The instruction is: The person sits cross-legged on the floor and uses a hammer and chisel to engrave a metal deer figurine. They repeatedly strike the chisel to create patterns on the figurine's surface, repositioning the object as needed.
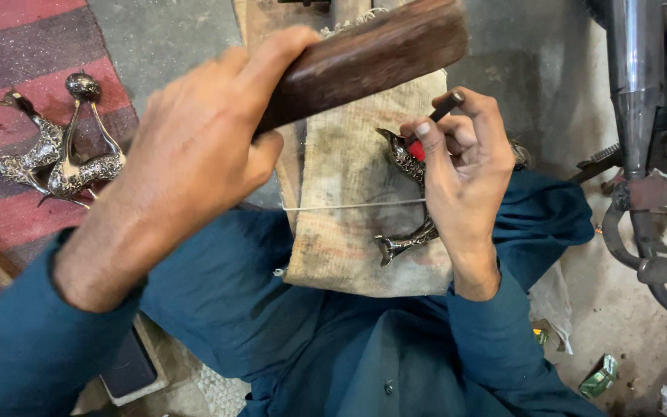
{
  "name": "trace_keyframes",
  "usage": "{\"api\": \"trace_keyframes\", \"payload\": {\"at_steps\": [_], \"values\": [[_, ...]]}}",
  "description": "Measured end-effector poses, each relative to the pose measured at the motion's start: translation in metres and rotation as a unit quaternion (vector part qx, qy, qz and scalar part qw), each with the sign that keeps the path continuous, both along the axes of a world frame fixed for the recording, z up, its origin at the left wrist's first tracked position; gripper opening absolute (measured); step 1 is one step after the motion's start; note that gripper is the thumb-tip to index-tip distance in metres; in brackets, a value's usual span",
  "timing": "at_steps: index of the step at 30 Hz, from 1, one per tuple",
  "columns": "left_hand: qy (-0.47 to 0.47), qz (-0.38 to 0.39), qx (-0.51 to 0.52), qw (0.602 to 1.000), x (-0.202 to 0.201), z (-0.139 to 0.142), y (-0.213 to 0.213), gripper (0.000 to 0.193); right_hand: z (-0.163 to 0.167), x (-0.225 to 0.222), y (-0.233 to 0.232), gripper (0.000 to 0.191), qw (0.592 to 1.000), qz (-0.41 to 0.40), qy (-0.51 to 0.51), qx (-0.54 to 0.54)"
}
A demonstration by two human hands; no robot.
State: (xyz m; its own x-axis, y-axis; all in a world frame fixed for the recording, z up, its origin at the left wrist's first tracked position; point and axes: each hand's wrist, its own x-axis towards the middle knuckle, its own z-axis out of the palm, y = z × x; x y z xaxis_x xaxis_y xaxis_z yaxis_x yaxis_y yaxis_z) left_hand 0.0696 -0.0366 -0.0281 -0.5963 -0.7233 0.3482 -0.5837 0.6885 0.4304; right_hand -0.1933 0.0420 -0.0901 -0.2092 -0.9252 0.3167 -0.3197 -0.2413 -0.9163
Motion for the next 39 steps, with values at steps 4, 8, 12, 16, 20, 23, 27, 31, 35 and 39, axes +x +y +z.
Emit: {"api": "trace_keyframes", "payload": {"at_steps": [4, 8, 12, 16, 20, 23, 27, 31, 35, 39], "values": [[-0.059, 0.012, -0.102, 0.993, -0.004, 0.012, -0.01, 0.065, -0.001, 0.0, -0.001, 0.023, 1.0, 0.002, 0.0, -0.001], [-0.01, -0.036, -0.193, 0.981, -0.007, 0.016, -0.022, 0.059, -0.002, 0.0, 0.0, 0.023, 1.0, -0.005, 0.001, 0.0], [0.004, -0.071, -0.173, 0.982, -0.01, 0.014, -0.027, 0.057, -0.002, 0.001, -0.002, 0.029, 1.0, -0.016, 0.014, -0.002], [0.009, -0.081, -0.218, 0.973, -0.009, 0.016, -0.028, 0.048, 0.0, 0.003, -0.001, 0.029, 1.0, -0.014, 0.004, 0.002], [0.001, -0.064, -0.25, 0.966, -0.013, 0.015, -0.03, 0.046, 0.002, 0.003, -0.001, 0.023, 0.999, -0.008, 0.032, -0.003], [0.007, -0.072, -0.218, 0.973, -0.013, 0.014, -0.032, 0.046, 0.001, 0.003, -0.002, 0.026, 1.0, -0.017, 0.018, 0.005], [0.009, -0.075, -0.207, 0.975, -0.01, 0.012, -0.034, 0.046, -0.001, 0.002, -0.002, 0.026, 1.0, -0.009, 0.014, -0.013], [0.002, -0.086, -0.204, 0.975, -0.007, 0.011, -0.036, 0.05, -0.002, 0.001, 0.0, 0.025, 1.0, -0.011, 0.019, -0.006], [0.019, -0.097, -0.178, 0.979, -0.005, 0.009, -0.037, 0.056, -0.003, 0.002, 0.0, 0.021, 1.0, -0.006, 0.023, -0.016], [0.013, -0.093, -0.198, 0.976, -0.005, 0.006, -0.038, 0.054, 0.0, 0.002, -0.002, 0.028, 1.0, -0.008, 0.018, -0.008]]}}
